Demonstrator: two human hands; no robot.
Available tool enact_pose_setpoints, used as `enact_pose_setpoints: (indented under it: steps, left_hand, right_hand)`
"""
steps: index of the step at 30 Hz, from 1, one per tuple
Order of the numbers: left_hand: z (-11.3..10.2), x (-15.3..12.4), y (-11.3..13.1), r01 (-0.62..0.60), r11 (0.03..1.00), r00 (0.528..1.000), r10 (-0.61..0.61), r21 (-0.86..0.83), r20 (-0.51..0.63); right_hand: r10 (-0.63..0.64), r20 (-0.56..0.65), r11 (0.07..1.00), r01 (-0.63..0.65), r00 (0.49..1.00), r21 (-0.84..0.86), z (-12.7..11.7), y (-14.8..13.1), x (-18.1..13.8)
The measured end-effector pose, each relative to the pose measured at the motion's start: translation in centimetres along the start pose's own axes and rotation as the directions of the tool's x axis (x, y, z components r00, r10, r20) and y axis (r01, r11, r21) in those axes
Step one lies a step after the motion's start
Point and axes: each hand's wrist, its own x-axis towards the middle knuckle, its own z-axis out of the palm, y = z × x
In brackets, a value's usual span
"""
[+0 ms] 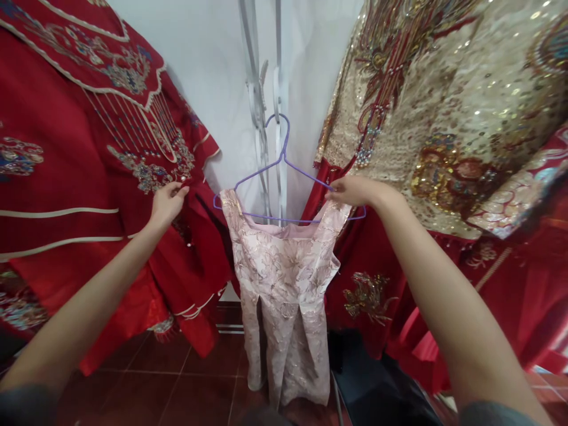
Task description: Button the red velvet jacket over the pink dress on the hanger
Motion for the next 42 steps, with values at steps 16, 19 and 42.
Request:
enact_pose_setpoints:
  steps: [16, 19, 42]
  left_hand:
    - [1.0, -3.4, 7.9, -0.498, 0.84, 0.794, 0.542, -0.216, 0.277]
    - [3.2, -2.7, 8.8, -0.477, 0.865, 0.775, 0.497, -0.154, 0.39]
    - [2.0, -1.9, 7.4, -0.503, 0.834, 0.719, 0.55, -0.227, 0.425]
  right_hand:
    - [0.018, -0.226, 0.994, -0.041, 0.974, -0.097, 1.2, -0.1, -1.6]
    - [0.018, -0.244, 1.0, -0.023, 0.969, -0.018, 1.7, 0.1, -2.8]
    - [0.059, -0.492, 0.986, 0.025, 0.869, 0.162, 3.6, 0.3, -4.3]
